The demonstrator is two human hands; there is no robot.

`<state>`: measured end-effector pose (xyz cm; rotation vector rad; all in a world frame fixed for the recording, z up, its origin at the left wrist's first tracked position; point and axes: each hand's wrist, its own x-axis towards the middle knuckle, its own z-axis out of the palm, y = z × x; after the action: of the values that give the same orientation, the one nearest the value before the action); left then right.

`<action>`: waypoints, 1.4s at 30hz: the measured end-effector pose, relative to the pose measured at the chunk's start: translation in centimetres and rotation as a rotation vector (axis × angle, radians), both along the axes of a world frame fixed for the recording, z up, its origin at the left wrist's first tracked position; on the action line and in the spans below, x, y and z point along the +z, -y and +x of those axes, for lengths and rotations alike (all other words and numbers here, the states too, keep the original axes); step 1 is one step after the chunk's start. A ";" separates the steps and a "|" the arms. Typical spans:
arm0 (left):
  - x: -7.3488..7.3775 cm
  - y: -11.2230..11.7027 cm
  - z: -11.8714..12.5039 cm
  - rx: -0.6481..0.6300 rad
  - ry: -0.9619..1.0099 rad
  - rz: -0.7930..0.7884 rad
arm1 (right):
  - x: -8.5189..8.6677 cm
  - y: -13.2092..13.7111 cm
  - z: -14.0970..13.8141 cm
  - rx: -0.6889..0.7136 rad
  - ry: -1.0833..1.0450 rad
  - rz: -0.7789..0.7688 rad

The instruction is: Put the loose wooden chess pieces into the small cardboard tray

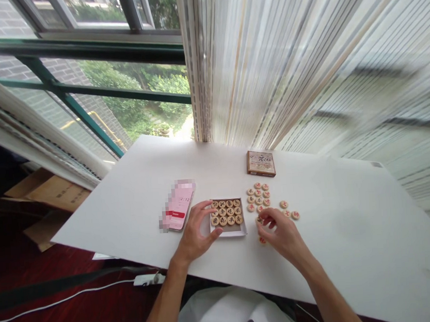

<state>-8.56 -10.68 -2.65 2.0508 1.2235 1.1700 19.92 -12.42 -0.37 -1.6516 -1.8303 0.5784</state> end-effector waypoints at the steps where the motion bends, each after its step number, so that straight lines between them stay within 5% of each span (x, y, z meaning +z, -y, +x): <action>1: 0.0 0.0 0.1 0.008 0.008 0.024 | 0.2 0.1 -0.1 0.000 -0.064 0.011; 6: 1.2 1.1 1.2 0.062 0.088 0.066 | 1.8 1.0 -1.7 0.102 -0.250 0.090; 14: 3.9 3.6 4.9 -0.007 0.354 -0.397 | 2.0 2.0 -5.6 0.245 -0.330 0.252; 26: 3.0 3.4 3.7 0.000 0.557 -0.643 | 1.4 3.4 -6.9 0.190 -0.343 0.188; 33: 4.1 3.6 3.0 -0.123 0.442 -0.620 | 1.4 3.4 -7.1 0.207 -0.392 0.174; 42: 2.9 3.9 3.2 -0.030 0.499 -0.626 | 1.5 3.6 -7.0 0.227 -0.625 -0.059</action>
<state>-5.33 -14.62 0.30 1.2235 1.1132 1.0257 12.88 -16.01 1.17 -1.1191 -1.5369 1.1119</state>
